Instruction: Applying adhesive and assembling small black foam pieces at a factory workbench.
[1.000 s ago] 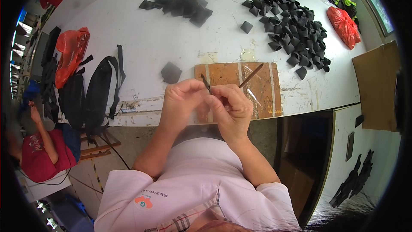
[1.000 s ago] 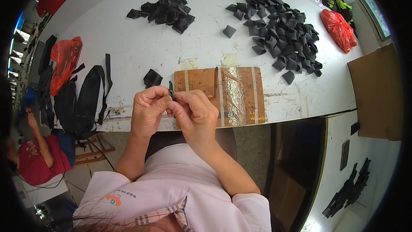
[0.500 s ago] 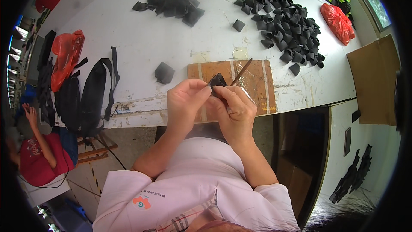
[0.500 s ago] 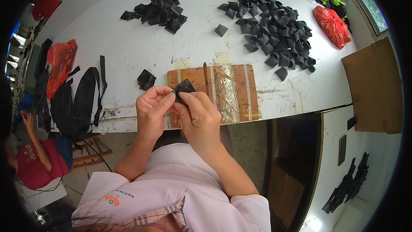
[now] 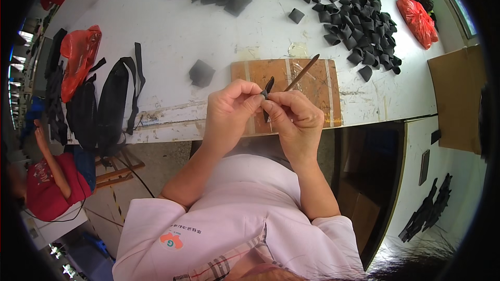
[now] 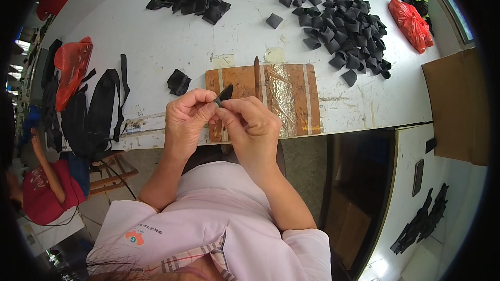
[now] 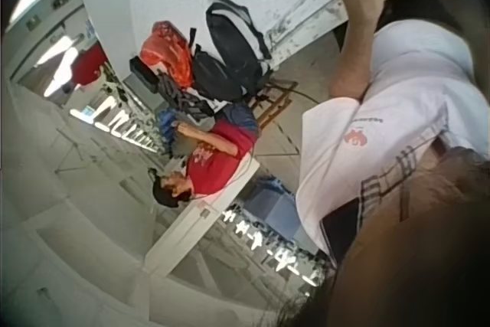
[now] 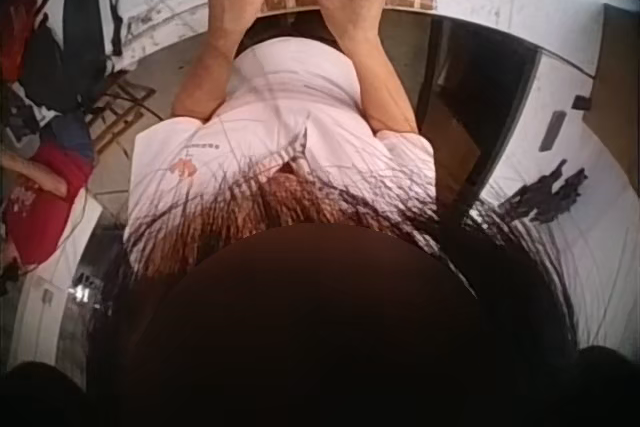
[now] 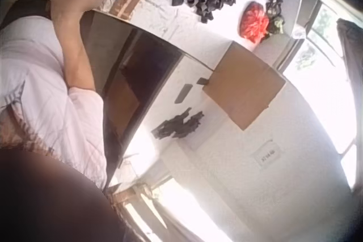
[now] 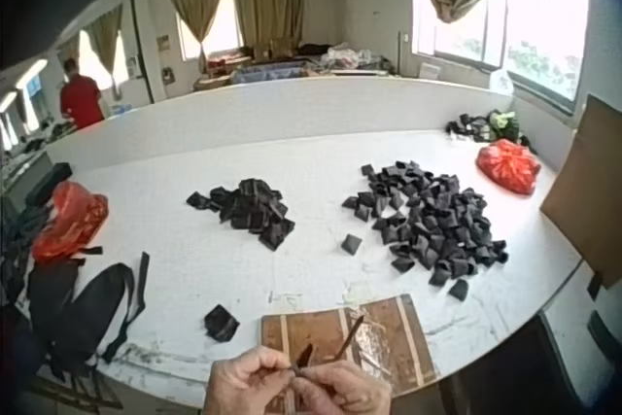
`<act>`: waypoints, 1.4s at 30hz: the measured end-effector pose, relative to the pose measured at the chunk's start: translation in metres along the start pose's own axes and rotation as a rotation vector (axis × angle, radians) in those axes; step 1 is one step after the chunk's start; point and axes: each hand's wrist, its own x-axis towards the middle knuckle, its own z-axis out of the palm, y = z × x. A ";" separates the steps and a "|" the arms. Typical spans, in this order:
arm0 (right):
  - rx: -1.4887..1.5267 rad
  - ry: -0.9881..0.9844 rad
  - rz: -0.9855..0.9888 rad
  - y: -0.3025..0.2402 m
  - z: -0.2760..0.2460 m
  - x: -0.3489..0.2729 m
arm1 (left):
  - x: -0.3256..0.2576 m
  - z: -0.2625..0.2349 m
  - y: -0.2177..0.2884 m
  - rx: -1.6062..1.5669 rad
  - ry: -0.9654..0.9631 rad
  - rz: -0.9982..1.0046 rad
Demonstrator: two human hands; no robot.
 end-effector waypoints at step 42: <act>0.641 -0.136 0.214 -0.012 -0.040 0.019 | 0.011 0.029 0.028 0.021 -0.153 0.022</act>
